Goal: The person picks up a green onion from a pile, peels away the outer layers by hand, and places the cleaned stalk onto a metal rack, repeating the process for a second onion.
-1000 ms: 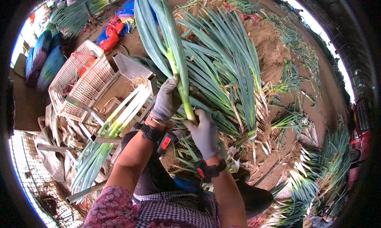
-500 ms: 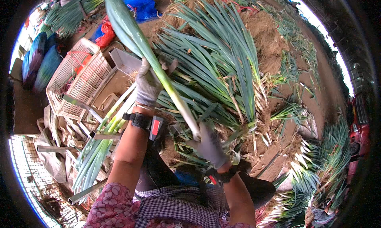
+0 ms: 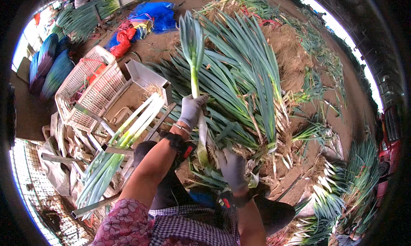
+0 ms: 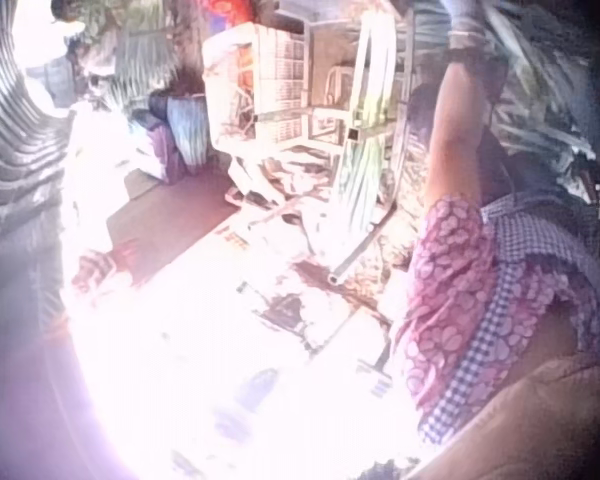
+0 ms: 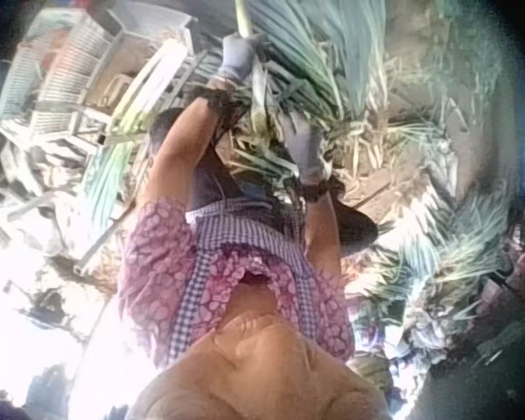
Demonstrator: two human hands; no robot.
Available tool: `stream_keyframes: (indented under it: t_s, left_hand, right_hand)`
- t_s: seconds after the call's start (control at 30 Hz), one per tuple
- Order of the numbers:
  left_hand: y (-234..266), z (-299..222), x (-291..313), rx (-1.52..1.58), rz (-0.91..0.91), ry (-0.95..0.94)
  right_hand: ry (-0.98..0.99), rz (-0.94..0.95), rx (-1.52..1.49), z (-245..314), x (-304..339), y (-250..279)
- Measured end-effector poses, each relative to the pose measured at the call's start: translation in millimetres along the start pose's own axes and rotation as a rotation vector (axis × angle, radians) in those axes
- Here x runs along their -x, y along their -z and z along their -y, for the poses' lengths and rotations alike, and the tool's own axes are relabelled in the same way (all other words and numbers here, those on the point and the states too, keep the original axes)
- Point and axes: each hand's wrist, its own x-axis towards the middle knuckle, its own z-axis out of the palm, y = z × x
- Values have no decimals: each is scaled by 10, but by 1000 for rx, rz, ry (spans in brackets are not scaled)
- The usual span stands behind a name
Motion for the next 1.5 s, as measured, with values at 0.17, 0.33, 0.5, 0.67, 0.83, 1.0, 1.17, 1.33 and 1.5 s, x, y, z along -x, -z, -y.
stream_keyframes:
  t_s: [0.17,0.33,0.5,0.67,0.83,1.0,1.17,1.33,1.5]
  left_hand:
    - [-53,227,-187,-46,-131,64]
    - [149,176,-454,-225,-195,-53]
    - [-70,408,-243,-217,-220,-131]
    - [-56,355,-244,-192,-193,-122]
    - [179,452,-524,-97,-212,-113]
    - [129,446,-702,33,-247,-37]
    - [-9,854,-412,280,-236,132]
    - [-229,1148,-312,337,-301,382]
    - [-287,1402,-189,-106,-344,377]
  right_hand:
    - [-170,10,-82,56,549,244]
    - [-240,25,-38,-20,509,424]
    - [121,-244,39,129,-365,34]
    - [-58,149,-1,0,-249,24]
    - [-381,177,-367,174,524,297]
    - [-412,274,-78,-318,882,437]
    - [-270,-68,-578,-423,-49,56]
    - [-615,-33,-802,-803,-92,-628]
    - [-524,12,-558,-528,409,-351]
